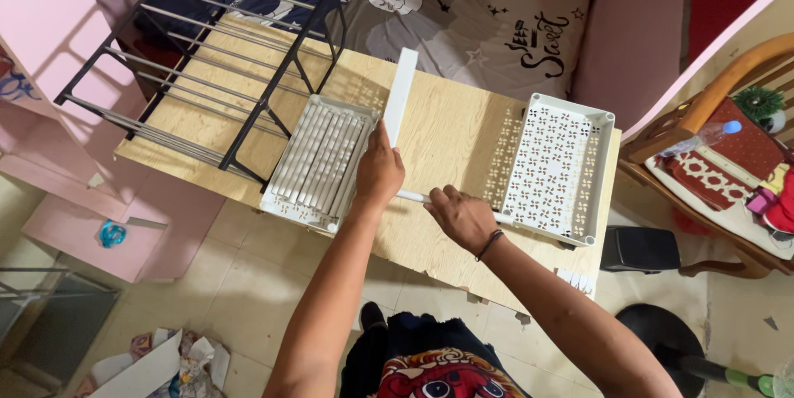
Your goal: The person assembles a white plastic storage unit by hand on a wooden table. They connect vertical and horizontal plastic rods to perforated panels, forming a box-like structure, then place the assembled unit into a cardboard box.
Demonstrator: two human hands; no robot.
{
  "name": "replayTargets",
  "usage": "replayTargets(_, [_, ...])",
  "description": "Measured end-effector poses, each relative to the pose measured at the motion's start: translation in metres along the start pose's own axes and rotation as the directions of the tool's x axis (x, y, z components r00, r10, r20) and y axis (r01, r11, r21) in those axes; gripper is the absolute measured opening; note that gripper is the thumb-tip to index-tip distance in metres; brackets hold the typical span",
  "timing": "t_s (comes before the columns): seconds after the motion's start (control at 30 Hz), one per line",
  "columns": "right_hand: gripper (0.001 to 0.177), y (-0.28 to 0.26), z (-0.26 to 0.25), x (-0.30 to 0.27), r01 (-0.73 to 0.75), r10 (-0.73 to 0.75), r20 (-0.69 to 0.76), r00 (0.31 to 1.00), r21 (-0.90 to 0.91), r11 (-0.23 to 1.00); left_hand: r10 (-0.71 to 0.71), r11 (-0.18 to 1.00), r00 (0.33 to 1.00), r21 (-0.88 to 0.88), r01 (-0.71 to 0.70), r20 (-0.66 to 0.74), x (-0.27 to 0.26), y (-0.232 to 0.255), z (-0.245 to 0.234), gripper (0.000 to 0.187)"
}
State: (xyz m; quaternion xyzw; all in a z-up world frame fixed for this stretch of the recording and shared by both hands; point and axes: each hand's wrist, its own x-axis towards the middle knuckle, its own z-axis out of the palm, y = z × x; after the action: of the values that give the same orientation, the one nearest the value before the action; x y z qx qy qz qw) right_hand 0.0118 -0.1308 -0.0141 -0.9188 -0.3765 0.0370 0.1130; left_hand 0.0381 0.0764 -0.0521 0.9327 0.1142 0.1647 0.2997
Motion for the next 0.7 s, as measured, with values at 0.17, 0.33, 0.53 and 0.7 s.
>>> replayTargets(0.17, [0.04,0.026,0.005,0.011,-0.013,-0.042,0.244,0.969,0.221,0.975,-0.053,0.997,0.995,-0.045,0.057,0.088,0.002,0.001,0.001,0.067])
replayTargets(0.33, [0.06,0.055,0.001,0.031,-0.413,-0.012,0.692,0.722,0.445,0.795,-0.082,0.994,0.988,-0.059,0.091,0.127,0.003,0.009,0.003,0.068])
replayTargets(0.53, [0.059,0.053,0.013,0.032,-0.125,-0.108,0.409,0.906,0.505,0.854,-0.078,0.995,0.992,-0.048,0.083,0.094,0.003,0.004,0.001,0.069])
replayTargets(0.7, [0.02,0.009,0.02,0.012,0.227,-0.192,-0.235,0.953,0.132,0.965,-0.078,0.995,0.993,-0.053,0.083,0.088,0.003,0.002,0.0,0.068])
